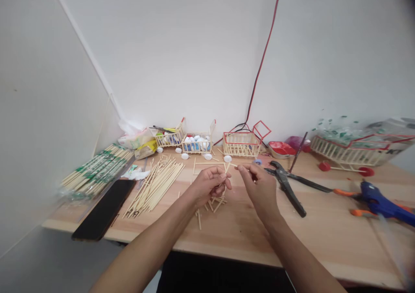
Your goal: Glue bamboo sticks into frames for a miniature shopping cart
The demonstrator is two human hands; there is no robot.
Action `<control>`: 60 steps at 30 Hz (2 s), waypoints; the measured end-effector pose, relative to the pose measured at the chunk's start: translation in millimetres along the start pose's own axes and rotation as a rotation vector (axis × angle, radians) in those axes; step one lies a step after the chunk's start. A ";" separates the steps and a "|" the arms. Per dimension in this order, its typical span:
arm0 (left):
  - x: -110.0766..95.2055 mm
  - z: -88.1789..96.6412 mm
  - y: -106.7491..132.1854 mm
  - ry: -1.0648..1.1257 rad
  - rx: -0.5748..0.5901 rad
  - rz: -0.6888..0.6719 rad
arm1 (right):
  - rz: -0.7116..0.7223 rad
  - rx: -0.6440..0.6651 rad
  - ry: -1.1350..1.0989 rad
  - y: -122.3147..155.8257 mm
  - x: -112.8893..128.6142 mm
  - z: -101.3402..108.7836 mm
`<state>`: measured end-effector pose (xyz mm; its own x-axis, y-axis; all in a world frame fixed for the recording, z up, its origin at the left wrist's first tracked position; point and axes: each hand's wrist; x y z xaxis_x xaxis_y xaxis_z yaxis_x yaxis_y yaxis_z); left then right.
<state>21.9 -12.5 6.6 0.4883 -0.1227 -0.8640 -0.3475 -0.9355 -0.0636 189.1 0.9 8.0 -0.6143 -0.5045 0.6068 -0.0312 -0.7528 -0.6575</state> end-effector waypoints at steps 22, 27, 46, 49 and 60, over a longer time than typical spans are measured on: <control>1.0 -1.4 0.4 -0.003 0.015 0.013 | -0.040 -0.004 0.015 -0.2 5.4 2.0; 2.5 -0.9 -0.6 0.003 0.027 0.018 | -0.058 0.003 0.015 0.6 4.6 1.8; 1.5 -1.5 -0.2 -0.025 -0.001 0.028 | -0.061 -0.007 0.013 0.2 7.0 2.9; 1.1 -1.7 -0.4 -0.026 -0.004 0.025 | -0.057 -0.006 0.020 -0.2 7.3 2.8; -1.4 -5.5 -1.3 -0.008 -0.027 0.019 | -0.046 0.020 0.018 -0.3 2.0 -1.1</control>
<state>26.0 -13.0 10.6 0.4750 -0.1378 -0.8691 -0.3352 -0.9416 -0.0338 187.1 0.6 9.0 -0.6265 -0.4617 0.6280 -0.0441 -0.7834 -0.6200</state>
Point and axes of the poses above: each hand's wrist, its own y-axis away from the middle knuckle, its own z-axis out of the back of the hand, x = y × z, and after that the axes turned 8 degrees about y, right-handed
